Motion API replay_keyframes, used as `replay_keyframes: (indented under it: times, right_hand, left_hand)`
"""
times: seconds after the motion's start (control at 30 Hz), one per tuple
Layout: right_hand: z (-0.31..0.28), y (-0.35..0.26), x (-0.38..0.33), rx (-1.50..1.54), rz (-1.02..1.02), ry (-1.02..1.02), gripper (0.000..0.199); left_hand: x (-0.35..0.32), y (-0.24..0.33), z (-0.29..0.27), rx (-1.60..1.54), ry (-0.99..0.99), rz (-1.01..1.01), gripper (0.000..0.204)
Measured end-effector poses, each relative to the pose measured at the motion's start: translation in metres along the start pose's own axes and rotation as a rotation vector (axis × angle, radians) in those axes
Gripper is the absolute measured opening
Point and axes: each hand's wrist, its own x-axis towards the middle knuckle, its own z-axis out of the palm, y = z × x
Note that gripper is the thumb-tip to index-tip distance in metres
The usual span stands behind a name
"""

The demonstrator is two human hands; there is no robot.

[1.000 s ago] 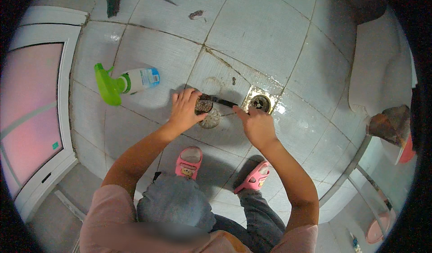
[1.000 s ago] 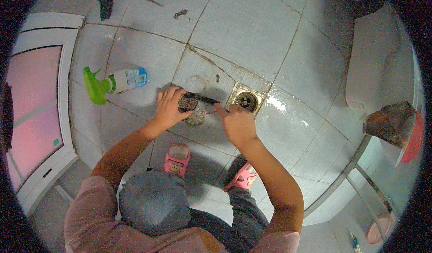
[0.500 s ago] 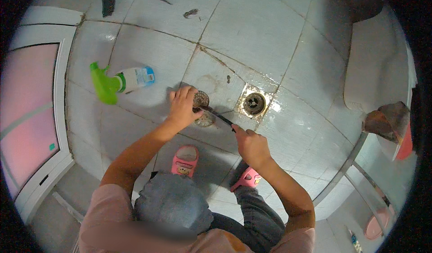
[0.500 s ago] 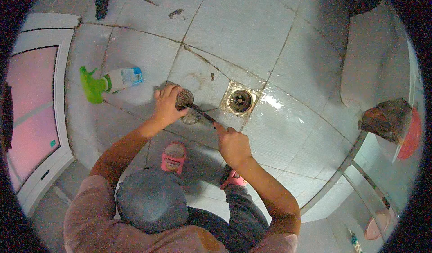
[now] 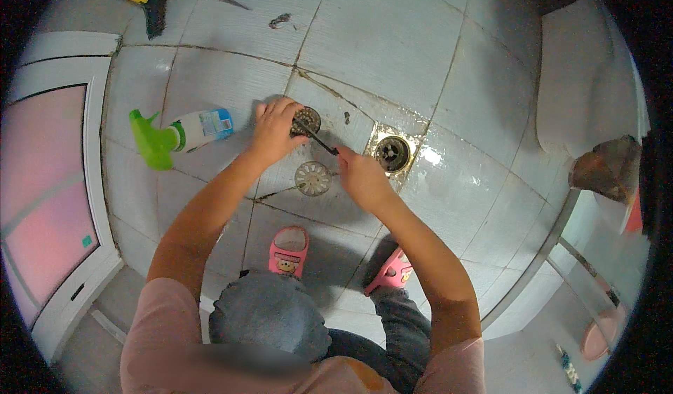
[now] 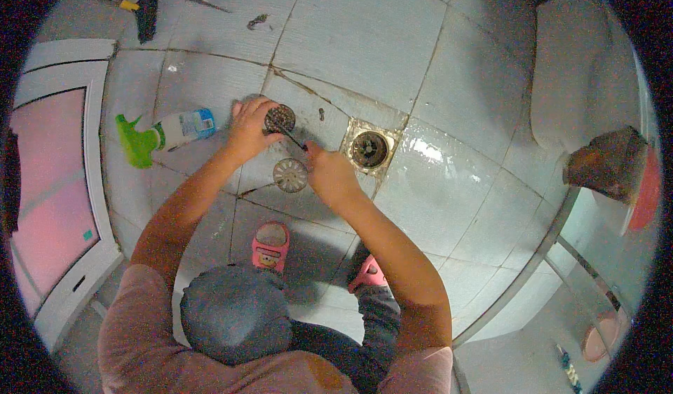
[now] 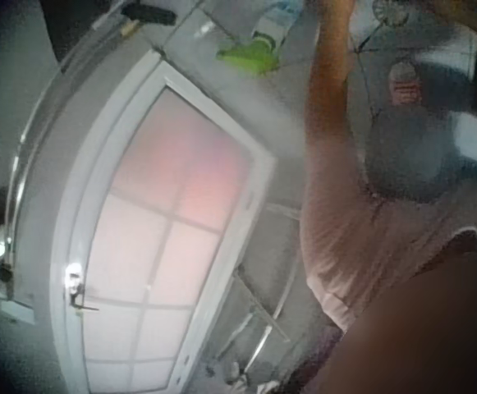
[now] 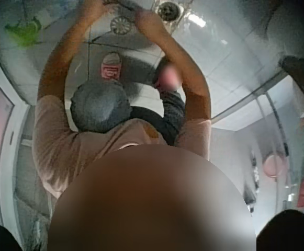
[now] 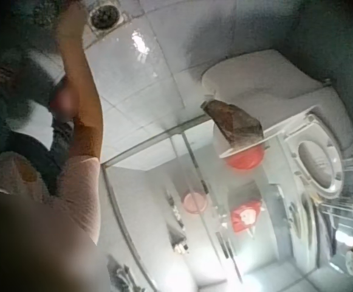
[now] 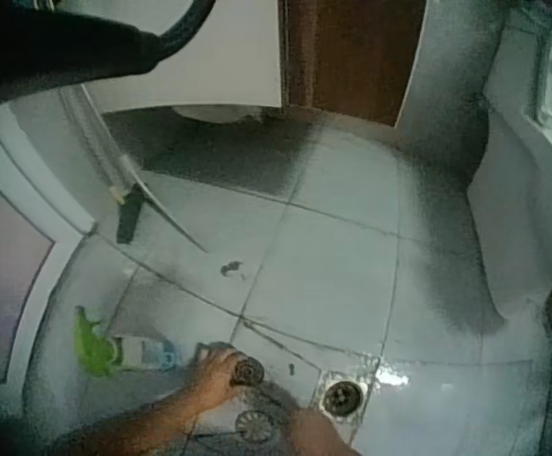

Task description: The person scrubs the grout lines and floor tiles around a bathroom drain using a scraper and a spray bottle. They remove the drain cover, scrape out debris from the drain opening, and place the cover aside. The person then moves to the sink area and fills a bowl with water.

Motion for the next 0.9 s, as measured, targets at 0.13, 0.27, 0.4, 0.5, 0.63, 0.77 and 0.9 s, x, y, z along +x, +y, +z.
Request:
replay_keyframes:
  times: [0.13, 0.27, 0.4, 0.5, 0.63, 0.77, 0.9]
  right_hand:
    - [-0.025, -0.005, 0.004, -0.221, -0.078, -0.157, 0.023]
    - [-0.039, 0.001, 0.015, -0.243, -0.105, -0.181, 0.021]
    - [-0.038, 0.004, 0.032, -0.418, -0.201, -0.214, 0.020]
    - [-0.069, 0.005, 0.030, -0.589, -0.173, -0.239, 0.024]
    - [-0.069, 0.002, 0.015, -0.596, -0.207, -0.173, 0.030]
    - [-0.049, 0.015, 0.007, -0.613, -0.244, -0.040, 0.031]
    - [-0.062, 0.007, -0.002, -0.614, -0.180, -0.063, 0.032]
  left_hand:
    - [0.000, 0.000, -0.005, 0.039, -0.020, 0.000, 0.060]
    - [0.002, -0.001, -0.003, 0.050, -0.012, 0.024, 0.059]
    - [0.007, 0.004, -0.006, 0.063, -0.006, 0.074, 0.059]
    - [0.002, 0.001, -0.007, 0.092, -0.023, 0.064, 0.059]
    - [0.004, 0.001, -0.008, 0.107, -0.026, 0.066, 0.058]
    - [0.007, 0.006, -0.010, 0.095, -0.078, 0.045, 0.060]
    - [0.002, 0.002, -0.005, 0.103, -0.053, 0.007, 0.060]
